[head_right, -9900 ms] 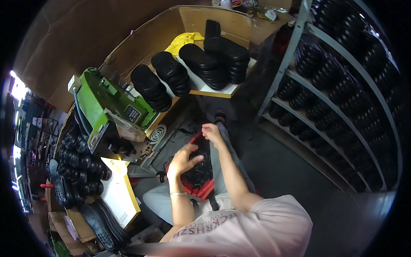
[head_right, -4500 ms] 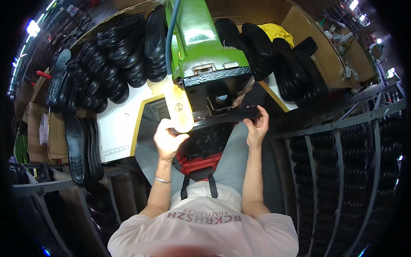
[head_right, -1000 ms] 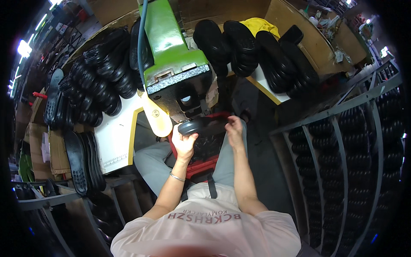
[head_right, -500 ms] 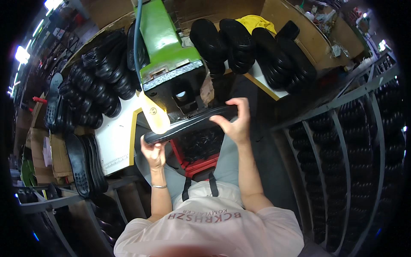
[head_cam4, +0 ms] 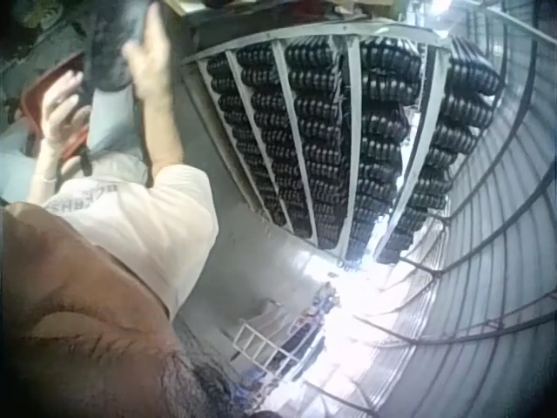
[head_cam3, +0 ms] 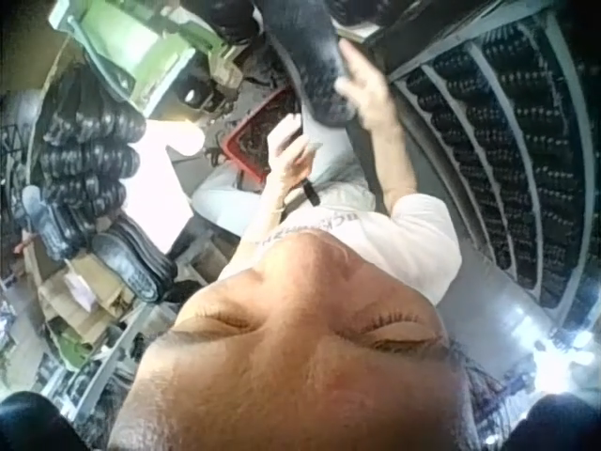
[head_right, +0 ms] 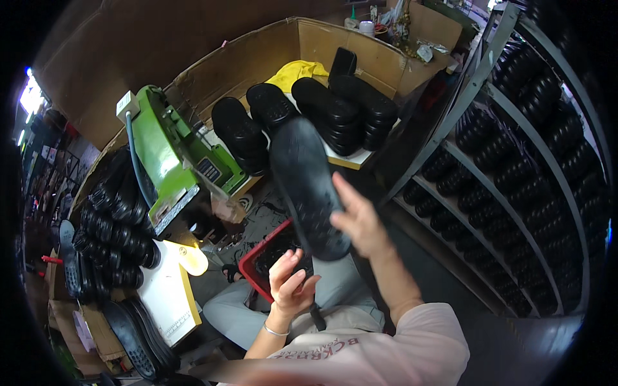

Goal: Trim and process shoe soles using an industrial cutting machine.

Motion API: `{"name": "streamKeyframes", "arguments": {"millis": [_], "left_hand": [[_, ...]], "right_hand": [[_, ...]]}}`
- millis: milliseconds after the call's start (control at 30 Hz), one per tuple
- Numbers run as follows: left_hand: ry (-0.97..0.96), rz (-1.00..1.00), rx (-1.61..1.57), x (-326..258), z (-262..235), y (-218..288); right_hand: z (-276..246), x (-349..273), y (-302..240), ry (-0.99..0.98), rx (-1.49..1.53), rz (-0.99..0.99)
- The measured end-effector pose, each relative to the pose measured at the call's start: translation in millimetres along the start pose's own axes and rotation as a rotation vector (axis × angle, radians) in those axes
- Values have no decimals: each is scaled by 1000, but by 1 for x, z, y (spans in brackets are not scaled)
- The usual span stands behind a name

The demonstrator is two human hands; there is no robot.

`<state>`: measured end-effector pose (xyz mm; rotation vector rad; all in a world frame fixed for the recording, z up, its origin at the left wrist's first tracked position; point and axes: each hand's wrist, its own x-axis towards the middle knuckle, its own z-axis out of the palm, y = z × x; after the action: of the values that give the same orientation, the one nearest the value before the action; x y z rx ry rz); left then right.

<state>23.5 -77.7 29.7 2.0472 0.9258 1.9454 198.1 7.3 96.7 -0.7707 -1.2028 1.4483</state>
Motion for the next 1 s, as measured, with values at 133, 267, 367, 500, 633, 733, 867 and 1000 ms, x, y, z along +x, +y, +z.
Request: {"name": "streamKeyframes", "arguments": {"millis": [133, 267, 367, 500, 633, 733, 867, 1000], "left_hand": [[-202, -103, 54, -5, 3, -12], [-253, -214, 173, -36, -6, -38], [-198, -251, 375, -38, -40, -54], [66, -521, 611, -28, -127, -79], [227, -390, 773, 44, -178, -107], [162, -196, 985, 95, -200, -127], [7, -300, 1133, 134, -198, -143], [192, -118, 1115, 118, -231, -181]], "right_hand": [[-73, 121, -39, -39, -110, -62], [-140, 253, -35, -24, -320, 159], [-158, 298, -5, 138, -828, 152], [-162, 315, 21, 70, -1016, -21], [-180, 273, 3, 272, -620, -152], [-171, 232, 14, 441, -603, -487], [-133, 165, 26, 411, -556, -401], [-90, 120, 58, 343, -513, -360]]}}
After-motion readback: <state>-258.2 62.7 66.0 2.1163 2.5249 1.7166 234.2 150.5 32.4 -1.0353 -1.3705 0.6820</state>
